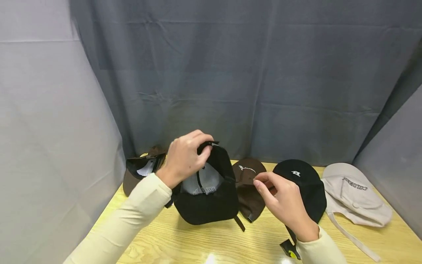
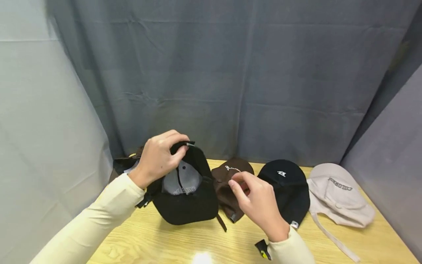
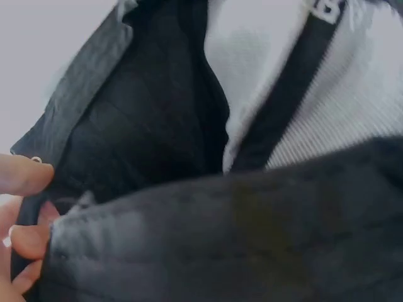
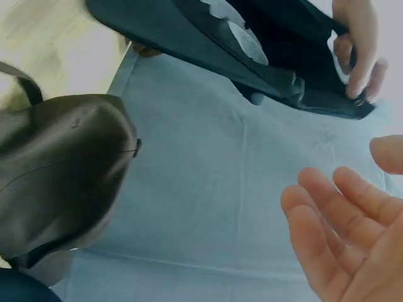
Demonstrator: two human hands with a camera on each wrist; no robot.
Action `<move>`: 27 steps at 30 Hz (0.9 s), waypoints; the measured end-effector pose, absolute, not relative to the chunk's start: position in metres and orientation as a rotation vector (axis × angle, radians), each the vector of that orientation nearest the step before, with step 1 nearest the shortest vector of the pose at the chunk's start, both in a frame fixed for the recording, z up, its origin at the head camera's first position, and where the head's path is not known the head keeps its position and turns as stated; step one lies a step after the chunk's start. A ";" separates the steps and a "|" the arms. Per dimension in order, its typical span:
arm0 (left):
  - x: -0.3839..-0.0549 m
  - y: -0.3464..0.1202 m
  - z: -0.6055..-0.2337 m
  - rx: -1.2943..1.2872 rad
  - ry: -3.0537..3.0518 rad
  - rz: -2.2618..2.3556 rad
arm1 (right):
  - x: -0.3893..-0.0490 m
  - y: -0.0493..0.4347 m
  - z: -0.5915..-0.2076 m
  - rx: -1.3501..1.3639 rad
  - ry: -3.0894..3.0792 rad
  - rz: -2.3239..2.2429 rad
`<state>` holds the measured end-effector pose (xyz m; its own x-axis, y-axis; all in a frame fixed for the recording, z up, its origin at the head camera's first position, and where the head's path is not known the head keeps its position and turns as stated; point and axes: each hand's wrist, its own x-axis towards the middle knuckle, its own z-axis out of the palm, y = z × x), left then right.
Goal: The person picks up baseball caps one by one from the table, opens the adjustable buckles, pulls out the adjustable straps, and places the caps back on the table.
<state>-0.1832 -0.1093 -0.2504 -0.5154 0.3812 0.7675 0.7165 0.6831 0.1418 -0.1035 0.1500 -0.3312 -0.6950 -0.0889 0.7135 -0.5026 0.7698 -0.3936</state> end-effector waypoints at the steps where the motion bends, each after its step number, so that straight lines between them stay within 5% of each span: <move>1: -0.193 -0.112 -0.246 -0.815 -2.177 -0.564 | -0.103 0.151 -0.332 0.434 -2.272 0.760; 12: -0.282 -0.130 -0.219 -0.585 -2.146 -0.416 | -0.100 0.154 -0.341 0.438 -2.319 0.704; 27: -0.245 -0.144 -0.390 -1.152 -2.300 -0.147 | -0.093 0.167 -0.354 0.416 -2.423 0.714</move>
